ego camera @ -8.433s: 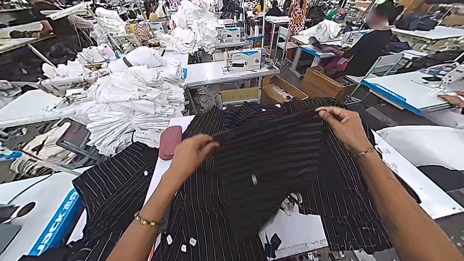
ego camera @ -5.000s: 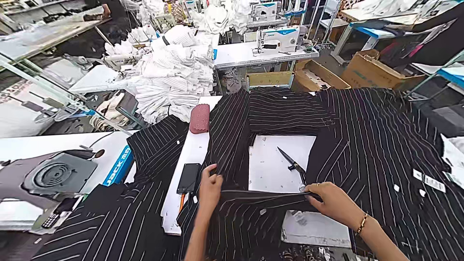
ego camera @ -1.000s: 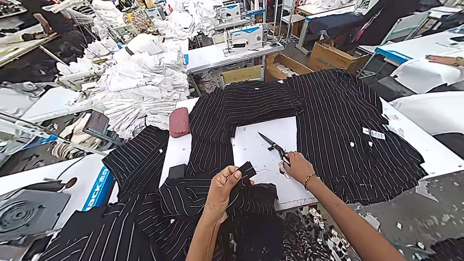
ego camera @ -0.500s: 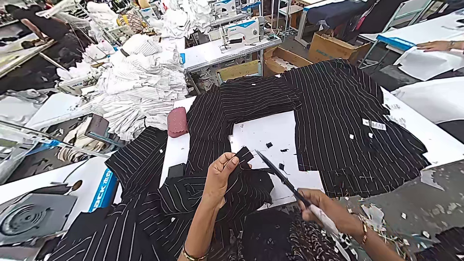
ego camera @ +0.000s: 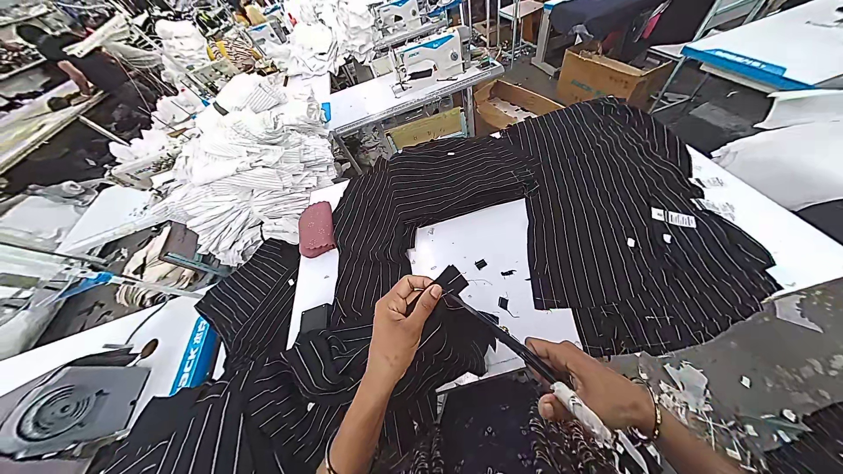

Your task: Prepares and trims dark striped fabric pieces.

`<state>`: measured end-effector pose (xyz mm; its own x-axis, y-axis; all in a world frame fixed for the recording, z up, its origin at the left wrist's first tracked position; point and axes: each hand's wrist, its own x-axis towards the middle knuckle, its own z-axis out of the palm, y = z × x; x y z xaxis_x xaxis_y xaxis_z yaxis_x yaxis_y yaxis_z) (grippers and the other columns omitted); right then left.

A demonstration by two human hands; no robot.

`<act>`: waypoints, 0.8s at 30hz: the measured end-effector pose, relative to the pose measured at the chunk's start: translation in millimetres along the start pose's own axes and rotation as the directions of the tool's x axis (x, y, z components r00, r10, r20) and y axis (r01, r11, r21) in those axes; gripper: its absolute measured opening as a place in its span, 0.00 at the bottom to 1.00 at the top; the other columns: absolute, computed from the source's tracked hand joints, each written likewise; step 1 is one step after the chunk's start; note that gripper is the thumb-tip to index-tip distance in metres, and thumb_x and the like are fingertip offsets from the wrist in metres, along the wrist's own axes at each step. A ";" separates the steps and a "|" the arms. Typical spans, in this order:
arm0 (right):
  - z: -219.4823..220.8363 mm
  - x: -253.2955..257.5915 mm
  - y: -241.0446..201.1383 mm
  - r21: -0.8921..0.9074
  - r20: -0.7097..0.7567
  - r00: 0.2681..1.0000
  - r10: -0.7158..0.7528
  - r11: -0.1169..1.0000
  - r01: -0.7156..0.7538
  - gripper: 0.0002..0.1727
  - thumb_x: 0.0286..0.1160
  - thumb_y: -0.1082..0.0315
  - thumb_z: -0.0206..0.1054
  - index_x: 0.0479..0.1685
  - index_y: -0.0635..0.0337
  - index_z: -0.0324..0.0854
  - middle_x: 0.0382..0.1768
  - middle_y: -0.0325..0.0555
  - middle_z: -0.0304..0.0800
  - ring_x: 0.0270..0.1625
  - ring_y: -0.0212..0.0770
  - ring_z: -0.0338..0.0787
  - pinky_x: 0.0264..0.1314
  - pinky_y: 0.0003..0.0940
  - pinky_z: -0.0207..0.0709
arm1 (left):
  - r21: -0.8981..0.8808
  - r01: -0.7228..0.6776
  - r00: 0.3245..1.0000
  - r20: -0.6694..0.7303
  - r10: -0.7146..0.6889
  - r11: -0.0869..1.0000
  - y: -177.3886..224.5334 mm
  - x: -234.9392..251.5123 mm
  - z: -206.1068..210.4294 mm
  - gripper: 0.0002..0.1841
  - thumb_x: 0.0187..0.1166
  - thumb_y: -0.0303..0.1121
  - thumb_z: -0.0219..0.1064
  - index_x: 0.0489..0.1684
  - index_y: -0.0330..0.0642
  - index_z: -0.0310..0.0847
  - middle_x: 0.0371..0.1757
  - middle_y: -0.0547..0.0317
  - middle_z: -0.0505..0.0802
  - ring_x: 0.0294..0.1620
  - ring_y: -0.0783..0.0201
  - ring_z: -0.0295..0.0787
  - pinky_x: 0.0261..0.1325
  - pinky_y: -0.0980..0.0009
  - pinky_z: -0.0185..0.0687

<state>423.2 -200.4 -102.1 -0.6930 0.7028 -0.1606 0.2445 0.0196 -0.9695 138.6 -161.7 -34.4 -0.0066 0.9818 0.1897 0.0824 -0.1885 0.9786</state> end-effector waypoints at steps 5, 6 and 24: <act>6.9 -3.8 4.1 0.029 -0.051 0.999 -0.012 0.999 0.014 0.29 0.66 0.32 0.73 0.34 0.50 0.74 0.17 0.23 0.69 0.19 0.18 0.69 0.22 0.18 0.60 | 0.052 -0.026 0.999 -0.024 0.028 0.998 1.7 4.5 5.7 0.03 0.80 0.25 0.66 0.40 0.41 0.84 0.27 0.77 0.90 0.26 0.86 0.82 0.32 0.89 0.76; 8.6 -4.0 4.7 0.036 -0.069 0.998 -0.009 0.999 0.012 0.28 0.67 0.34 0.73 0.34 0.50 0.75 0.16 0.23 0.69 0.18 0.18 0.69 0.21 0.19 0.60 | 0.056 -0.032 0.999 -0.023 0.034 0.998 1.8 5.8 6.7 0.03 0.80 0.25 0.65 0.40 0.41 0.84 0.28 0.76 0.90 0.27 0.86 0.83 0.33 0.89 0.77; 17.8 23.8 7.2 0.060 -0.233 0.969 -0.087 0.993 0.103 0.27 0.67 0.38 0.76 0.30 0.52 0.75 0.13 0.24 0.67 0.16 0.17 0.67 0.19 0.17 0.58 | 0.023 -0.009 0.998 0.069 0.007 1.000 -4.7 27.7 18.1 0.03 0.79 0.24 0.65 0.40 0.41 0.85 0.28 0.76 0.92 0.29 0.86 0.85 0.34 0.88 0.78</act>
<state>396.4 -196.1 -116.1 -0.5347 0.8446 -0.0285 0.1310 0.0495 -0.9901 156.0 -133.2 -35.2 0.0633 0.9796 0.1907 0.1050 -0.1965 0.9749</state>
